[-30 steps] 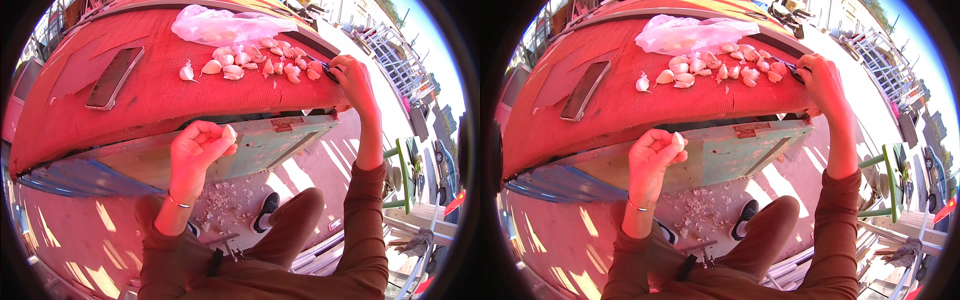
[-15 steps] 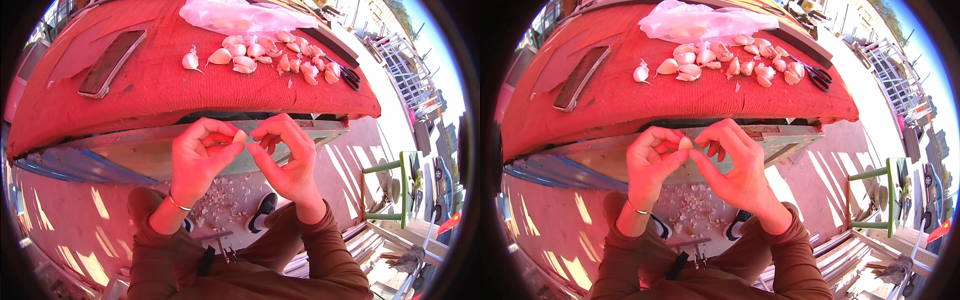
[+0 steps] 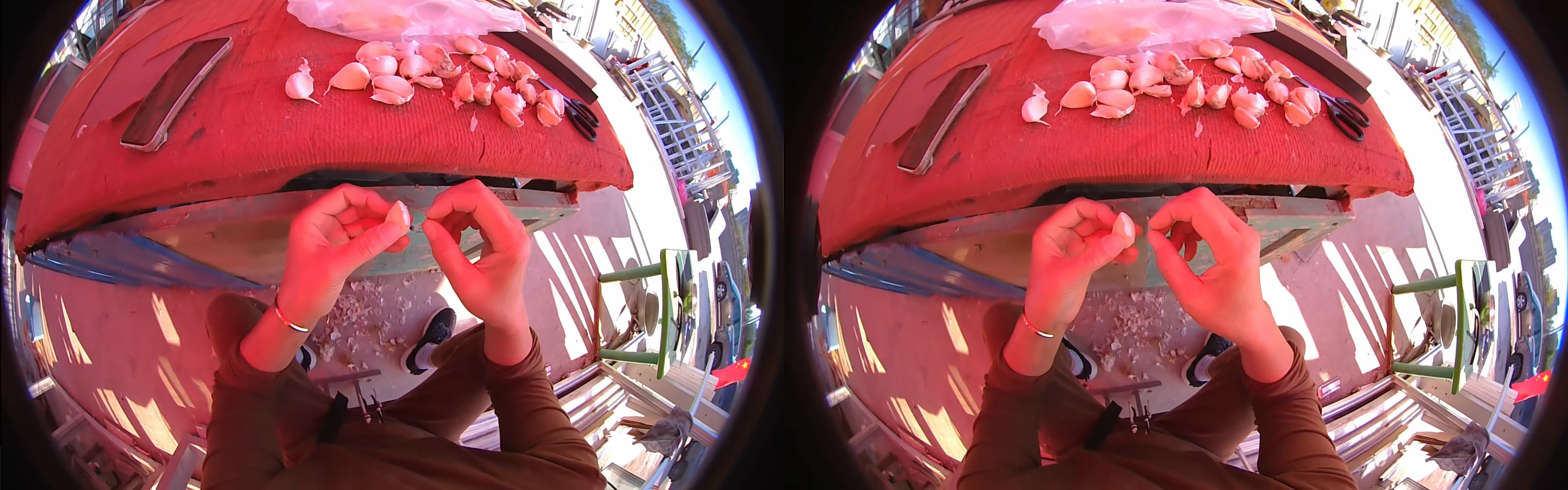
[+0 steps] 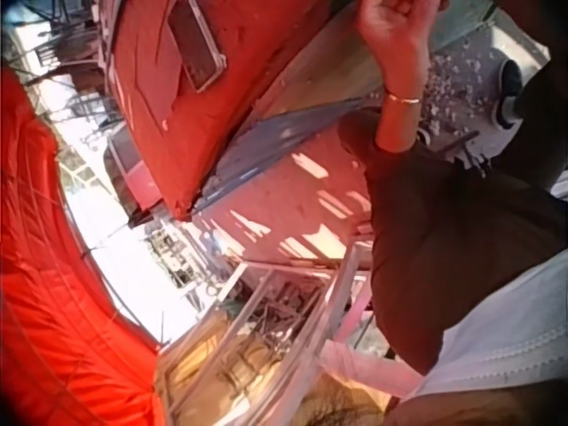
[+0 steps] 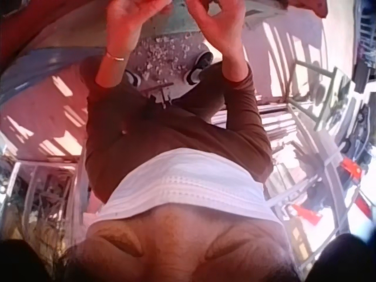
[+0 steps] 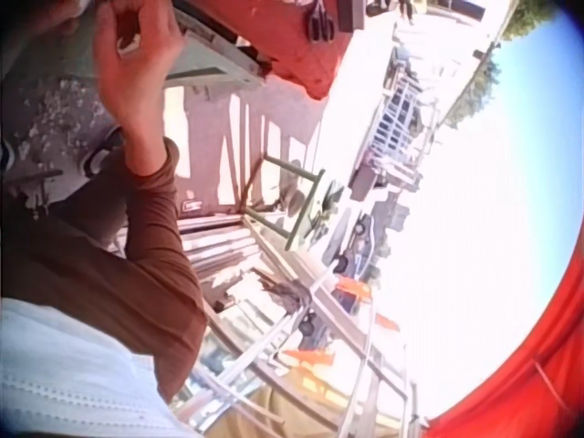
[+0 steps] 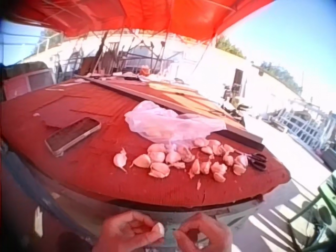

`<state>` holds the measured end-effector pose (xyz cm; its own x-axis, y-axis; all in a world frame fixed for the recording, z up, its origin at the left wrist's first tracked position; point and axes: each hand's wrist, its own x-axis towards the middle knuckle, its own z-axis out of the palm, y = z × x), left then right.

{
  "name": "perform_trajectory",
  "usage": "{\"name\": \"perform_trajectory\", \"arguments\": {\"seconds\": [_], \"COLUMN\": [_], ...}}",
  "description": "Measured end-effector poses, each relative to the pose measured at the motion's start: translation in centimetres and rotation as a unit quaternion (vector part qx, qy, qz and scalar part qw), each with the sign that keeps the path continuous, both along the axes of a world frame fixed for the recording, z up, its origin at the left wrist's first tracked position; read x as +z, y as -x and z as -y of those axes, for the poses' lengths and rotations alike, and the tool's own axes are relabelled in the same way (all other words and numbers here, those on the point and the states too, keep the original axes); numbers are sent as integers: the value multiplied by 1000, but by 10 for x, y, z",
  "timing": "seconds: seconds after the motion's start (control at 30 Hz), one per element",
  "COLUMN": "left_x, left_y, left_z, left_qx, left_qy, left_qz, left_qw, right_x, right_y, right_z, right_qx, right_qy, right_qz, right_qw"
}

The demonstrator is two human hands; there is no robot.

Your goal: The person peels garlic cloves by hand and uses scissors to trim the ends. They handle each clove individually, removing the outer skin and placing the peeled cloves on a red cloth-covered surface. The process is repetitive and focused on preparing the garlic for further use.

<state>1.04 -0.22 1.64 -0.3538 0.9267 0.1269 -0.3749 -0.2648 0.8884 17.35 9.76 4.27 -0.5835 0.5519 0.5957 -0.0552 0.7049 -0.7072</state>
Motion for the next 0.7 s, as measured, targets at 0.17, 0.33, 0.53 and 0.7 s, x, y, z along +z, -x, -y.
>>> {"name": "perform_trajectory", "arguments": {"seconds": [0.17,0.33,0.53,0.7], "left_x": [-4,-9,-7,-9], "left_y": [-3,-3,-2,-2], "left_z": [-1,-2,1,-2], "left_qx": [-8,-11,-15,25], "left_qy": [-19,-25,-7,-23], "left_qz": [3,0,-4,-41], "left_qw": [1000,1000,1000,999], "right_x": [-1,-5,-9,-8], "right_y": [3,1,-2,-1], "right_z": [3,3,-6,-7], "right_qx": [24,21,-45,33], "right_qy": [-44,-54,-39,-17], "right_qz": [3,19,2,-38], "right_qw": [999,998,998,999]}}
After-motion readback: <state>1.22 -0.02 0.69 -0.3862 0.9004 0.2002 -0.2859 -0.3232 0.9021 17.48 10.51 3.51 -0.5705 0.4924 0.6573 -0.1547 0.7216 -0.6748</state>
